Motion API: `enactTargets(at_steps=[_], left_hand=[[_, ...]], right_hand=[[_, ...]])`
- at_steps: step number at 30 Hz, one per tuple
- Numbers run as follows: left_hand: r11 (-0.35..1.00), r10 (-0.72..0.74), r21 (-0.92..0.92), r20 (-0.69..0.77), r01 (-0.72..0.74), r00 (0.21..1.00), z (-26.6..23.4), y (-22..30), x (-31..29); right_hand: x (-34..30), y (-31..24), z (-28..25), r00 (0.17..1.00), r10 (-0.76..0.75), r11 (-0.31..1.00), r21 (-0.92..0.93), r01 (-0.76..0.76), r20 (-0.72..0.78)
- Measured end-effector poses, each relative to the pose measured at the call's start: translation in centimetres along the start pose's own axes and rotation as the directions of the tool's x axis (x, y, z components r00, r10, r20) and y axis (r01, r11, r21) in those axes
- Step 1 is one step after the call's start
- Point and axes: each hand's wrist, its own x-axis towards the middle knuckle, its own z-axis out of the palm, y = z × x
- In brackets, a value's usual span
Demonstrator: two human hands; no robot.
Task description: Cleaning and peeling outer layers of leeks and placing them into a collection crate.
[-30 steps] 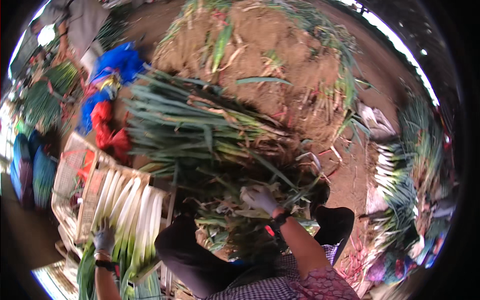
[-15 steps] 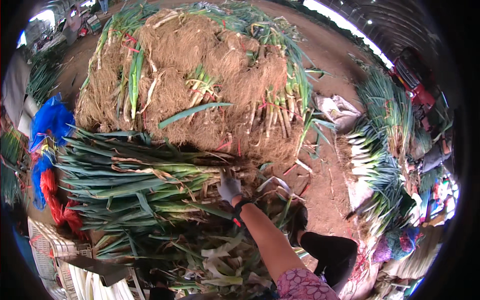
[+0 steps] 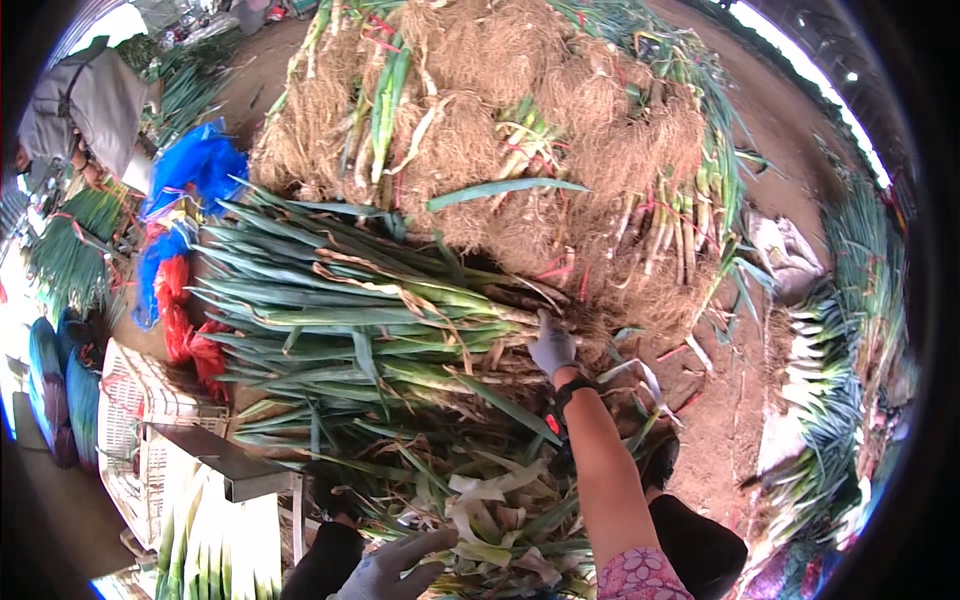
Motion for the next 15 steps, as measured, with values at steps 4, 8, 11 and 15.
enactTargets(at_steps=[4,8,11,15], left_hand=[[0.999,-0.016,-0.05,0.011,0.016,1.0,0.2,0.2,-0.7],[0.996,-0.056,-0.07,0.009,0.057,0.998,-0.6,0.1,-1.1],[0.993,-0.093,-0.08,-0.041,0.089,0.995,-1.0,-0.5,-1.9],[0.998,-0.04,-0.058,-0.179,0.03,0.983,-0.3,0.0,-0.5]], right_hand=[[1.2,1.1,1.6,0.977,-0.149,0.987,0.04,0.157,-0.152],[1.4,0.5,1.3,0.992,-0.091,0.987,-0.14,0.078,-0.083],[-2.0,-1.8,-0.5,0.981,-0.193,0.98,-0.055,0.193,-0.002],[-11.4,-3.1,-2.8,0.963,-0.184,0.929,0.355,0.106,0.195]])
